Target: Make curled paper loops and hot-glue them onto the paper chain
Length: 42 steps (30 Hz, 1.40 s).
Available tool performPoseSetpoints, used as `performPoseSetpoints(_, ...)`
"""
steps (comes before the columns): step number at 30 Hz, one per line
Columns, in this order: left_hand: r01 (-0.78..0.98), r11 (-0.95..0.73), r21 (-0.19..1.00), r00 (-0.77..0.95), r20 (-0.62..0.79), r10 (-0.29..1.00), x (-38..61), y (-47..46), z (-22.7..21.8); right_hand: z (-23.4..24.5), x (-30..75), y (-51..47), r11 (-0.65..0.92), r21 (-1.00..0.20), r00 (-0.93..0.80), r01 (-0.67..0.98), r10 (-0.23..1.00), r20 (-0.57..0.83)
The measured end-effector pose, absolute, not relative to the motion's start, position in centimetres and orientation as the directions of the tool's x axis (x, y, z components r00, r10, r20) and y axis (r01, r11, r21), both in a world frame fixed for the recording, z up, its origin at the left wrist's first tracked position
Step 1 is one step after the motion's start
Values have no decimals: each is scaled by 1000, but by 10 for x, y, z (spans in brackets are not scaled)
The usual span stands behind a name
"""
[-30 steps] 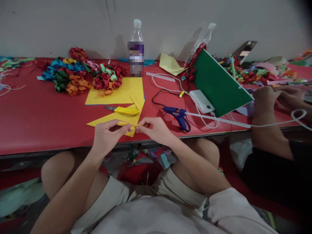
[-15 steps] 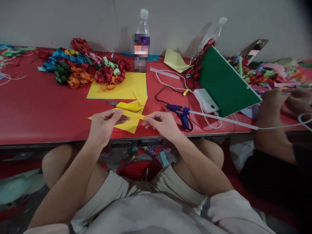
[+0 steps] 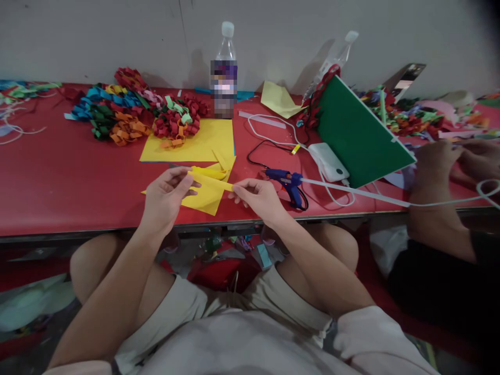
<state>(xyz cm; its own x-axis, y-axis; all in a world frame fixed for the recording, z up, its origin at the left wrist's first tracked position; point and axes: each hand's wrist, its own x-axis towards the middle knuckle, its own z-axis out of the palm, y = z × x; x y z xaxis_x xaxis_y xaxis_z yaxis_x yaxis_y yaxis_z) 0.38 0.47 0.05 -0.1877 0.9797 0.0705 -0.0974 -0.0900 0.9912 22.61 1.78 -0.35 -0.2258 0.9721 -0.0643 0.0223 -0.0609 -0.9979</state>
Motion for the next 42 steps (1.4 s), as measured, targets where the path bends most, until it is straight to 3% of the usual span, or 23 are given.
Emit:
performPoseSetpoints(4, -12, -67, 998, -98, 65, 993, 10, 1, -3, -3, 221, 16, -175, -984, -287, -36, 945, -158)
performPoseSetpoints(13, 45, -105, 993, -40, 107, 993, 15, -3, -1, 9, 213, 10, -303, -953, -500, 22, 822, -273)
performPoseSetpoints(18, 23, -85, 996, -41, 86, 995, 18, -6, 0, 3, 208, 12, -108, -994, -526, -32, 847, -75)
performPoseSetpoints(34, -6, -118, 993, -41, 118, 992, 17, -4, 0, 8, 210, 9, 48, -986, -489, 161, 872, -37)
performPoseSetpoints(38, 76, -159, 984, -13, 160, 987, 8, -2, 0, 8, 223, 10, 270, -892, -459, 363, 885, 80)
performPoseSetpoints(42, 336, -106, 936, 45, 97, 994, 0, -6, 0, 5, 240, 12, 448, -736, -484, 507, 855, 186)
